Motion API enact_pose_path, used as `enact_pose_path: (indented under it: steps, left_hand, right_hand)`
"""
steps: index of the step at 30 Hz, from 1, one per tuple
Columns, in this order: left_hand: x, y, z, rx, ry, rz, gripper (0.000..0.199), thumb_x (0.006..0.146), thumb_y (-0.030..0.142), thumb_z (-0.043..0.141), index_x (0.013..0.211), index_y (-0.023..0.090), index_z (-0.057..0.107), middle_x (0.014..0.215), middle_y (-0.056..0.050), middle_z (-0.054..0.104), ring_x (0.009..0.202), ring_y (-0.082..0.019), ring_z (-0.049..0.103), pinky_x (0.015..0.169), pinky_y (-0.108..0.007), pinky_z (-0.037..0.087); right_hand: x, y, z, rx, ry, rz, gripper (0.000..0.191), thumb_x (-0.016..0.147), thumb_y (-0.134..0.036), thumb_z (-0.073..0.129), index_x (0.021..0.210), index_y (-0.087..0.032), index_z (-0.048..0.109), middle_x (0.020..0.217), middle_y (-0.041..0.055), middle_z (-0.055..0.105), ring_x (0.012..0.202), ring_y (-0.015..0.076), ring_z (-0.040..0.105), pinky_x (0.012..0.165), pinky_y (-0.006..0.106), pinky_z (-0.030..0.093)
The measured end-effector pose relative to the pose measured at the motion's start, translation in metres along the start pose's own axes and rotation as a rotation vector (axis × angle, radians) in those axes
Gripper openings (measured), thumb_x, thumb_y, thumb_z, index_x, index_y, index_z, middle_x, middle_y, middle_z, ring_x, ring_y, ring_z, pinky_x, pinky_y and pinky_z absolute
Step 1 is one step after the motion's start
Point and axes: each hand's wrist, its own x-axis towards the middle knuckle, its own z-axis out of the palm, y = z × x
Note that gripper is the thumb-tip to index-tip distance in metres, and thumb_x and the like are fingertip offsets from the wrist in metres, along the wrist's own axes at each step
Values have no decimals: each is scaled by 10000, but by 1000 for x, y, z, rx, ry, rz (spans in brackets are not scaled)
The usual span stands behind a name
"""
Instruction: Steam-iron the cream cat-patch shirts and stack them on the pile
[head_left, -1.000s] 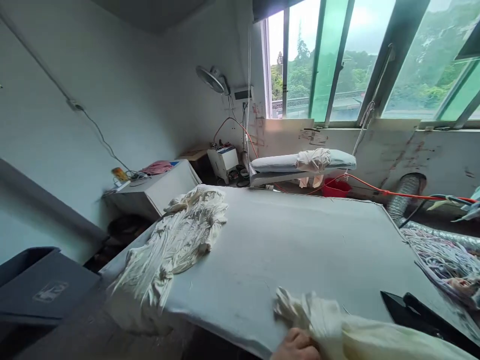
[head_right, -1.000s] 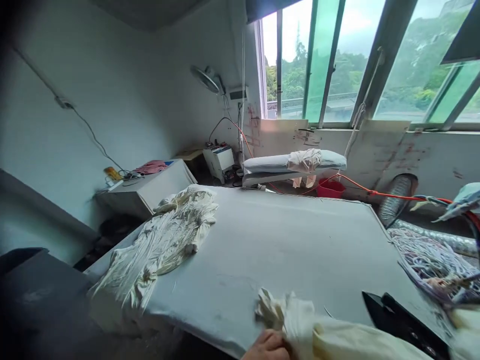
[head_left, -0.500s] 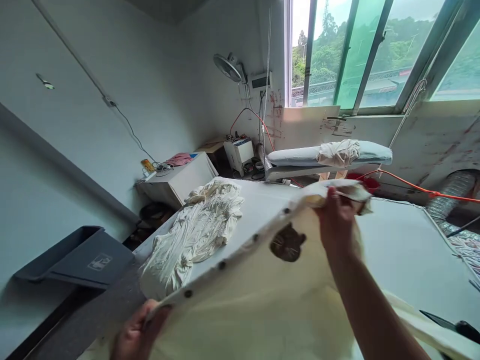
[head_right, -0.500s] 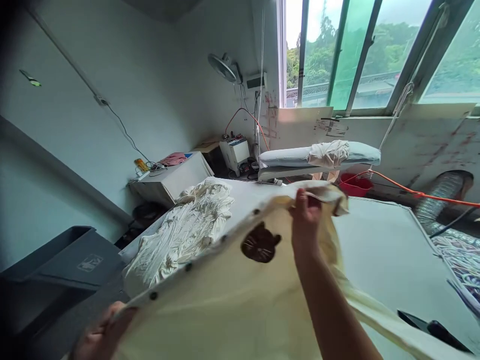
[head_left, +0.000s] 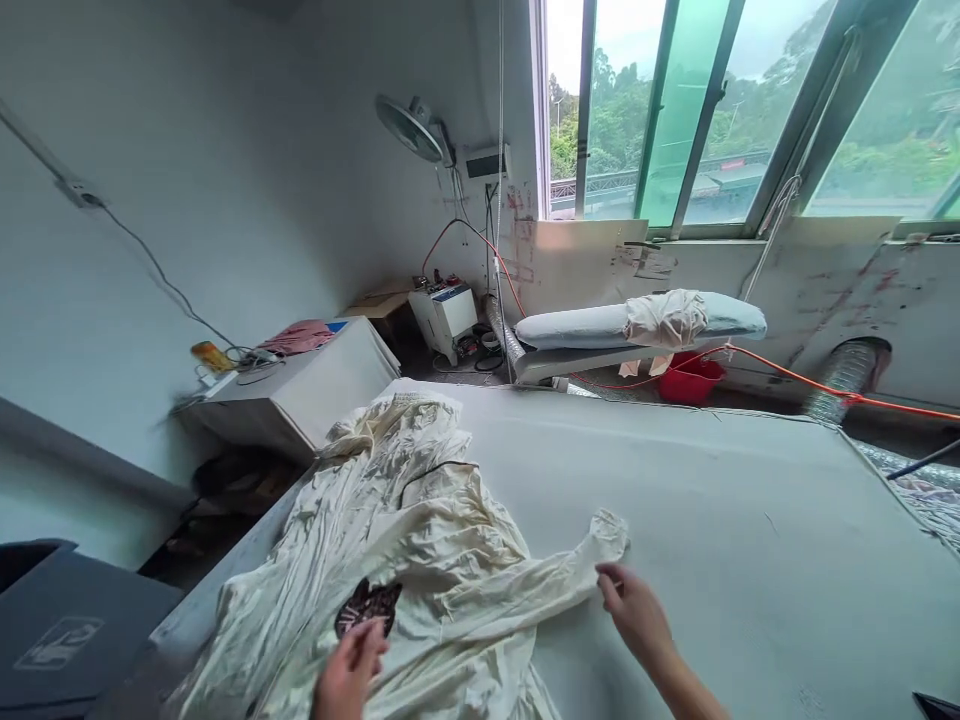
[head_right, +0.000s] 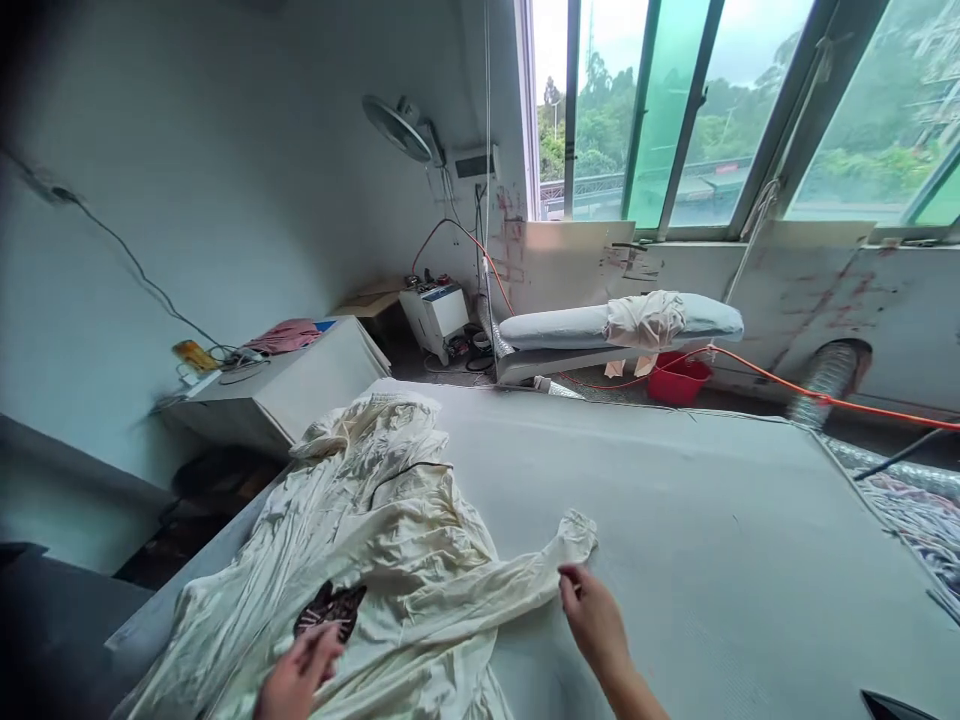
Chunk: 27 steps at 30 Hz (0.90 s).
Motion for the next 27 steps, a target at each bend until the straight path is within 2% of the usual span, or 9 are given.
enact_pose_path:
  steps: [1, 4, 6, 8, 13, 15, 18, 22, 27]
  left_hand:
    - [8, 8, 29, -8, -158, 35, 890, 574, 958, 491, 888, 143, 662, 712, -57, 654, 679, -223, 626, 638, -345, 529]
    - [18, 44, 120, 161, -640, 312, 502, 816, 636, 511, 899, 182, 708, 827, -55, 697, 795, -208, 640, 742, -310, 485]
    - [17, 70, 166, 335, -758, 393, 321, 837, 449, 531, 916, 205, 724, 883, -34, 713, 829, -189, 633, 771, -294, 444]
    - [14, 87, 192, 400, -820, 379, 286, 834, 423, 553, 925, 208, 720, 892, -21, 715, 823, -178, 625, 739, -277, 414]
    - [-8, 84, 202, 254, -1125, 399, 395, 923, 484, 444, 882, 184, 699, 802, -10, 682, 740, -146, 578, 672, -247, 380]
    - [-26, 73, 203, 323, -1231, 444, 315, 899, 421, 498, 865, 199, 719, 779, 0, 681, 723, -140, 571, 665, -247, 364]
    - [-54, 60, 207, 448, -1177, 555, 195, 847, 301, 564, 870, 230, 745, 830, 2, 704, 774, -148, 589, 711, -260, 358]
    - [-78, 55, 213, 441, -1026, 574, 215, 888, 273, 527, 905, 225, 735, 911, -11, 717, 826, -154, 609, 762, -269, 380]
    - [-89, 72, 208, 414, -1020, 708, 154, 786, 307, 694, 898, 205, 718, 880, -22, 690, 816, -163, 599, 737, -265, 400]
  right_hand:
    - [21, -10, -6, -9, 94, 12, 566, 846, -532, 374, 1240, -185, 586, 1139, 113, 661, 859, 203, 662, 860, 344, 494]
    - [69, -33, -18, -37, 245, 77, 611, 764, -479, 471, 1273, -149, 543, 1278, 180, 580, 986, 250, 634, 914, 385, 474]
    - [77, -38, -28, -27, 223, 67, 448, 718, -436, 487, 1050, -170, 629, 1069, 135, 658, 923, 240, 633, 867, 357, 484]
    - [61, -32, -46, 2, 223, 15, 343, 738, -450, 453, 906, -202, 619, 947, 74, 665, 892, 203, 617, 848, 304, 480]
    - [-61, 34, -94, -108, 273, 74, 282, 801, -475, 457, 820, -216, 567, 868, 13, 634, 699, 140, 522, 680, 259, 425]
    - [-116, 66, -96, -204, 174, 230, 255, 766, -434, 441, 753, -219, 578, 790, 10, 632, 685, 154, 530, 684, 278, 422]
    - [-167, 93, -75, -121, 196, 440, 353, 728, -502, 413, 765, -224, 627, 816, 43, 662, 805, 207, 607, 787, 322, 475]
    - [-158, 76, -29, -31, 431, 446, 567, 737, -664, 528, 1067, -224, 664, 1096, 80, 659, 877, 216, 624, 848, 345, 510]
    - [-137, 28, -15, 180, 553, 154, 530, 827, -676, 536, 865, -173, 702, 1045, 128, 627, 784, 179, 605, 705, 288, 529]
